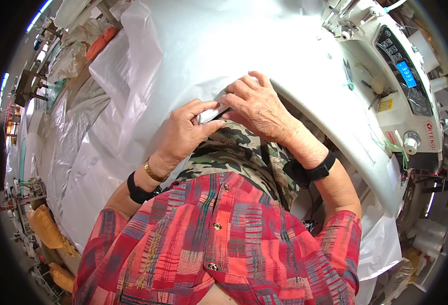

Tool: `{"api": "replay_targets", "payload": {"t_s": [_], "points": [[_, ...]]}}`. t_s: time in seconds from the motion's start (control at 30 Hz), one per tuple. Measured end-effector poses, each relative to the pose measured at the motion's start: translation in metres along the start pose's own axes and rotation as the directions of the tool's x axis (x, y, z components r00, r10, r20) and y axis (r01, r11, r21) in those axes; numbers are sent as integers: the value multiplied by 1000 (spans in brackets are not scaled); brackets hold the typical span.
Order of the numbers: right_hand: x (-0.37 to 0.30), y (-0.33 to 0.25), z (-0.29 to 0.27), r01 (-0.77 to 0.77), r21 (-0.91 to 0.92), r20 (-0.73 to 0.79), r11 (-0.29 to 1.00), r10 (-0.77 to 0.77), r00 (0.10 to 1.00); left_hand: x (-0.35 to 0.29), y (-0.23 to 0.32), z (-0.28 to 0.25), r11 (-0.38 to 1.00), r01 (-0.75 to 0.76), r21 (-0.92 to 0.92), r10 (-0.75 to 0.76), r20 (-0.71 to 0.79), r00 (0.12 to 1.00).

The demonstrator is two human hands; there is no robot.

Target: Sewing the edges and long seams of large white plastic sheets using an industrial sewing machine.

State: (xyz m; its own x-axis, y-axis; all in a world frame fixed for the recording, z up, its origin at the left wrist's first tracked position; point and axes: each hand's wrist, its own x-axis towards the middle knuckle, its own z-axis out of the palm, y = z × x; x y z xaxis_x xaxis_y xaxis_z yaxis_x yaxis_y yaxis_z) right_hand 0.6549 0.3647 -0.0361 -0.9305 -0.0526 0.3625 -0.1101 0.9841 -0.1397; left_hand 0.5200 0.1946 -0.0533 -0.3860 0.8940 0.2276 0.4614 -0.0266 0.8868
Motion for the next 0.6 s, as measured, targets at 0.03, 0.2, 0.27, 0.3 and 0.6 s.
{"api": "replay_targets", "payload": {"t_s": [0.03,0.2,0.27,0.3,0.6], "points": [[0,0,1,-1,-6,1,1000,1,1000,1,0,1,998,-48,49,51,-53,997],[-4,23,4,-351,56,-297,935,351,888,2,9,-2,982,-104,156,114,-57,992],[-15,51,10,-591,275,-473,759,641,604,1,10,-1,959,-184,213,201,-61,978],[-19,68,12,-662,353,-491,662,733,471,0,10,0,960,-186,211,203,-60,977],[-14,141,-20,-956,-44,-401,290,871,283,-3,31,12,798,-577,172,517,295,803]]}}
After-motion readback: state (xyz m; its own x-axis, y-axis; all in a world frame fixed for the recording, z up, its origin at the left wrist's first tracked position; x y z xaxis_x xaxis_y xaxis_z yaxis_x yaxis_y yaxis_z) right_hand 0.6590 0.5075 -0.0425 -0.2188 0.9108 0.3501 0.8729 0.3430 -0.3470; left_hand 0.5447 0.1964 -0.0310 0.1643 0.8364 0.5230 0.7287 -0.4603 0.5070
